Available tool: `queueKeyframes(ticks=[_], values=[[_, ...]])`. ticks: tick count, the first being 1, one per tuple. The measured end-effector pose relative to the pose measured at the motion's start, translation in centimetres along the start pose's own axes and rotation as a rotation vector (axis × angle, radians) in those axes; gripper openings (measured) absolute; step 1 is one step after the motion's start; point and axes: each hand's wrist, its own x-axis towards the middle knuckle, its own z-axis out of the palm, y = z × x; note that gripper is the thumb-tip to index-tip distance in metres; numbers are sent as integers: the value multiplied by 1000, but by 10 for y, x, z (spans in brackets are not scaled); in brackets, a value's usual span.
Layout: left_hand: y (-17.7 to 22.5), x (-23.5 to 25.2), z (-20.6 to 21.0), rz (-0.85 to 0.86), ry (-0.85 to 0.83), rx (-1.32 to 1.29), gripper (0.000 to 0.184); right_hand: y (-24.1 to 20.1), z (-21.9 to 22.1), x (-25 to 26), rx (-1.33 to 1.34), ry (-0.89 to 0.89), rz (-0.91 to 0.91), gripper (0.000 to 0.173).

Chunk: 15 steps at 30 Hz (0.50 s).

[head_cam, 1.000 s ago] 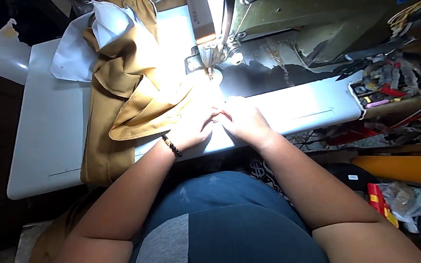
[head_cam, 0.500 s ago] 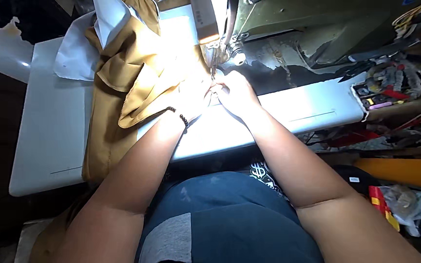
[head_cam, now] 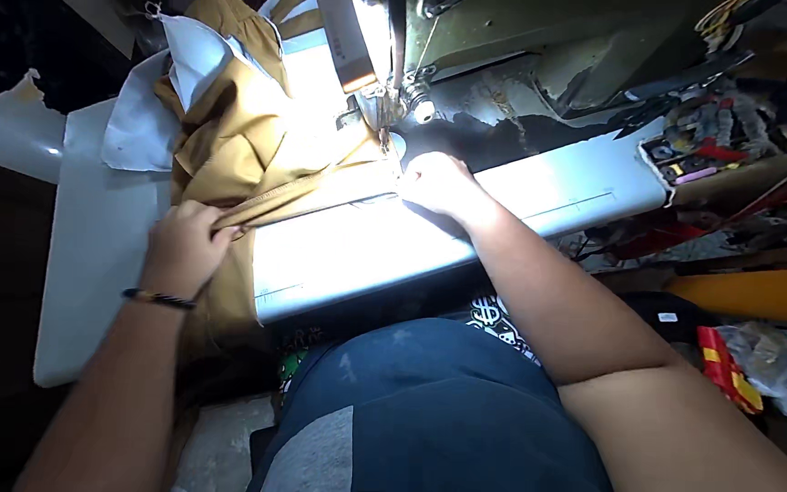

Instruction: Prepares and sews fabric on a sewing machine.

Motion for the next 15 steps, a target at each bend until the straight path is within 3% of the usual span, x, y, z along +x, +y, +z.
queueKeyframes(ticks=[3, 5, 7, 10, 13, 15], values=[[-36, -8, -20, 227, 116, -186, 34, 1, -10, 10, 388, 71, 17, 23], [-31, -3, -38, 280, 143, -340, 40, -3, -3, 19, 849, 148, 93, 16], [-22, 7, -51, 277, 159, -503, 37, -8, 0, 19, 1198, 152, 154, 24], [-24, 31, -67, 296, 146, -480, 33, -8, 13, 2, 1306, 106, 154, 28], [-38, 60, -81, 40, 83, -131, 33, -9, 36, -50, 1318, -43, 142, 24], [-32, 76, -78, -114, 19, 45, 37, -1, 49, -79, 1175, -108, 22, 24]])
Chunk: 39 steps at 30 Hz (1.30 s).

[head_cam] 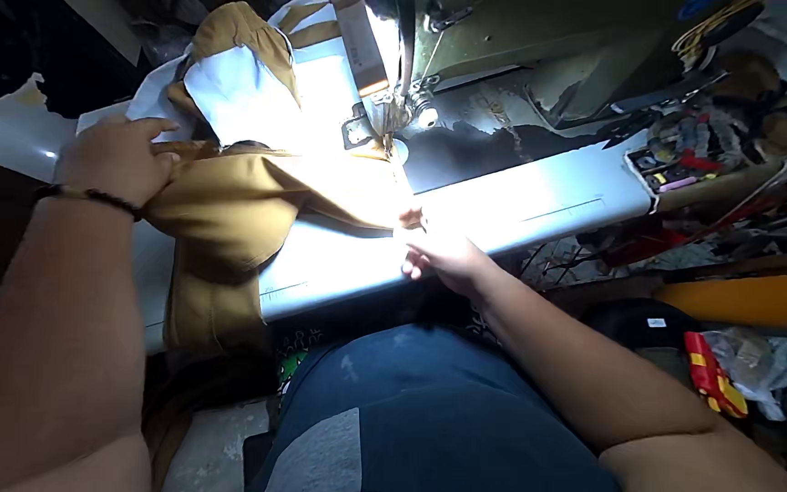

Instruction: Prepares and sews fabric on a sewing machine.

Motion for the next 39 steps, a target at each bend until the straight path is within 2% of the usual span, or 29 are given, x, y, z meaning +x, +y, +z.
queueKeyframes(ticks=[1, 2, 4, 5, 6, 7, 9, 11, 13, 16, 18, 20, 21, 23, 25, 27, 28, 29, 31, 33, 35, 36, 38, 39], values=[[20, -1, 2, 20, 29, 40, 41, 2, -6, -3, -96, -32, -40, 22], [46, -5, 8, 113, 89, 51, 39, 5, -13, 0, -177, -29, -100, 19], [112, -21, 28, 367, 152, -78, 23, 5, -21, 6, -325, 45, -215, 20], [144, -28, 39, 501, 113, -203, 17, 2, -21, 5, -306, 46, -191, 20], [169, -28, 52, 606, 4, -305, 27, -1, -19, 1, -224, 18, -107, 21], [188, -23, 67, 649, -71, -366, 31, -3, -16, -4, -120, 12, -40, 19], [208, -12, 100, 511, -118, -367, 30, 0, -14, -9, 48, 30, 12, 16], [211, -9, 124, 371, -102, -247, 34, 3, -16, -8, 109, 54, 31, 20], [208, -14, 131, 412, -35, -199, 36, 1, -17, -5, 91, 51, 46, 22], [196, -24, 138, 688, 118, -217, 32, -5, -24, -3, -91, 77, -53, 20], [189, -32, 145, 895, 182, -304, 37, -9, -37, 6, -404, 217, -224, 17], [186, -40, 149, 1055, 204, -450, 33, -14, -50, 18, -691, 337, -295, 18], [185, -44, 149, 1076, 218, -516, 31, -17, -53, 23, -797, 361, -307, 19], [182, -48, 149, 997, 272, -621, 25, -24, -50, 29, -926, 302, -284, 23], [184, -48, 149, 803, 364, -667, 23, -26, -38, 31, -1007, 262, -305, 27], [188, -46, 146, 638, 297, -647, 25, -24, -26, 32, -1072, 257, -327, 35], [188, -44, 145, 618, 224, -615, 30, -22, -21, 33, -1100, 263, -321, 33], [187, -42, 145, 644, 163, -568, 33, -20, -17, 33, -1118, 279, -322, 26], [187, -39, 147, 777, 149, -495, 39, -17, -11, 31, -1118, 309, -343, 13], [189, -38, 145, 880, 159, -440, 48, -20, -9, 27, -1131, 338, -374, 9], [194, -39, 140, 867, 158, -303, 59, -26, -7, 26, -1169, 371, -340, 8], [200, -39, 137, 848, 199, -243, 54, -27, -6, 26, -1183, 393, -357, 7], [213, -36, 133, 805, 350, -127, 27, -29, -6, 28, -1194, 423, -364, 5], [218, -33, 135, 772, 384, -102, 21, -31, -7, 29, -1197, 434, -357, 5]])
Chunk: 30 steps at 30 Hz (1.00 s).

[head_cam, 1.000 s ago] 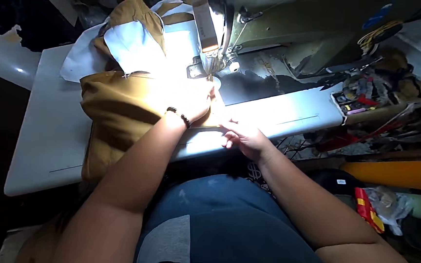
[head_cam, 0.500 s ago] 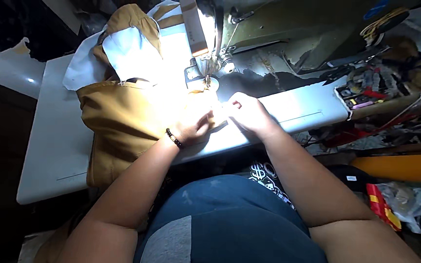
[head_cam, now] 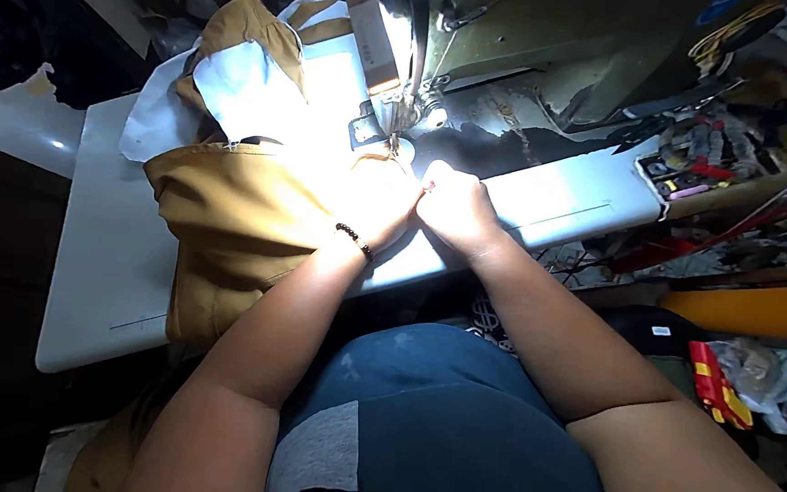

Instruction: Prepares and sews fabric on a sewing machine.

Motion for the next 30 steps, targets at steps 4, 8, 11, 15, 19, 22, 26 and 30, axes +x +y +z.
queueKeyframes(ticks=[4, 8, 11, 15, 19, 22, 26, 30], values=[[4, -7, 10, -30, 69, -126, 19, 5, 1, -2, 30, 66, -56, 6], [12, -40, 3, -79, -107, -423, 43, 20, 8, -8, 86, 49, -96, 11], [9, -49, -4, -105, -177, -454, 46, 25, 17, -11, 138, 98, -190, 11], [5, -49, -8, -115, -167, -458, 40, 22, 22, -9, 177, 43, -242, 15], [3, -49, -6, -129, -147, -521, 36, 21, 18, -9, 185, -60, -181, 13], [0, -49, -5, -129, -164, -562, 36, 21, 15, -9, 150, -133, -206, 18], [-3, -45, -6, -149, -211, -584, 37, 21, 19, -8, 107, -153, -180, 23], [-7, -42, -3, -148, -181, -600, 36, 19, 20, -5, 68, -122, -201, 25]])
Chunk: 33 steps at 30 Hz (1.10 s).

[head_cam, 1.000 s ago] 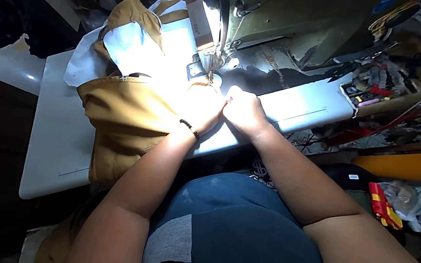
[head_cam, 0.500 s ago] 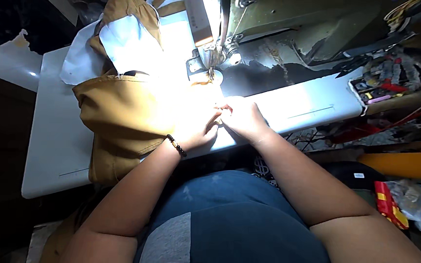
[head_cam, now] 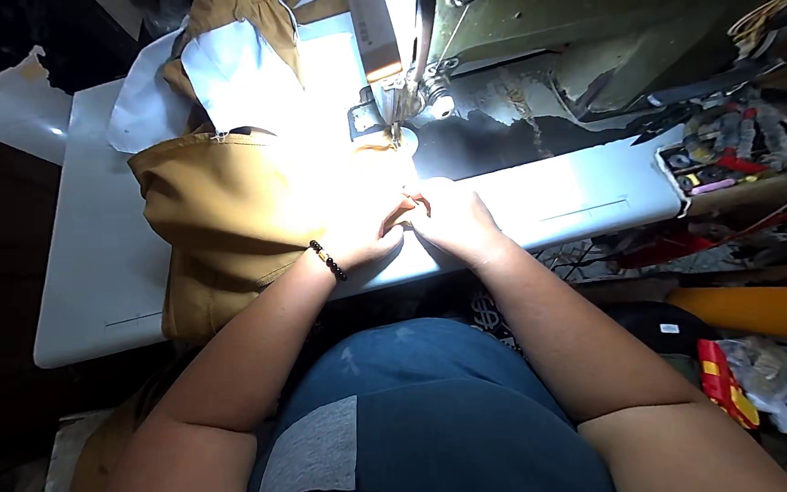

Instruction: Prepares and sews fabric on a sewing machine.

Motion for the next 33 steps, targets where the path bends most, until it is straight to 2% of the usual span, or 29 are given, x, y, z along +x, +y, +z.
queueKeyframes(ticks=[5, 11, 15, 19, 20, 22, 24, 26, 28, 30, 33], values=[[-10, 13, -6, -59, -63, 14, 39, -1, -2, 17, -66, -72, 48, 27], [-31, 39, -14, -42, -28, 167, 42, 1, 2, 55, -153, -110, 145, 28], [-34, 43, -10, -67, 64, 269, 35, 18, 14, 55, -28, 56, 110, 30], [-16, 43, -17, -205, 153, 301, 39, 12, -4, 53, 176, 66, 328, 36], [-10, 38, -22, -200, 156, 301, 39, 12, -6, 51, 187, 57, 305, 36], [3, 18, -34, -147, 170, 353, 38, 25, 2, 49, 225, 153, 102, 24], [12, -15, -48, -112, 137, 449, 33, 30, 6, 55, 190, 120, 57, 30], [14, -50, -65, -250, -33, 506, 32, 29, 7, 60, 167, 84, 81, 24], [0, -81, -78, -408, -117, 551, 41, 32, 8, 62, 223, 100, 46, 26], [-15, -106, -85, -510, -102, 537, 45, 36, 8, 61, 347, 154, -12, 28], [-22, -119, -85, -487, 24, 559, 43, 36, 7, 59, 545, 162, 9, 23]])
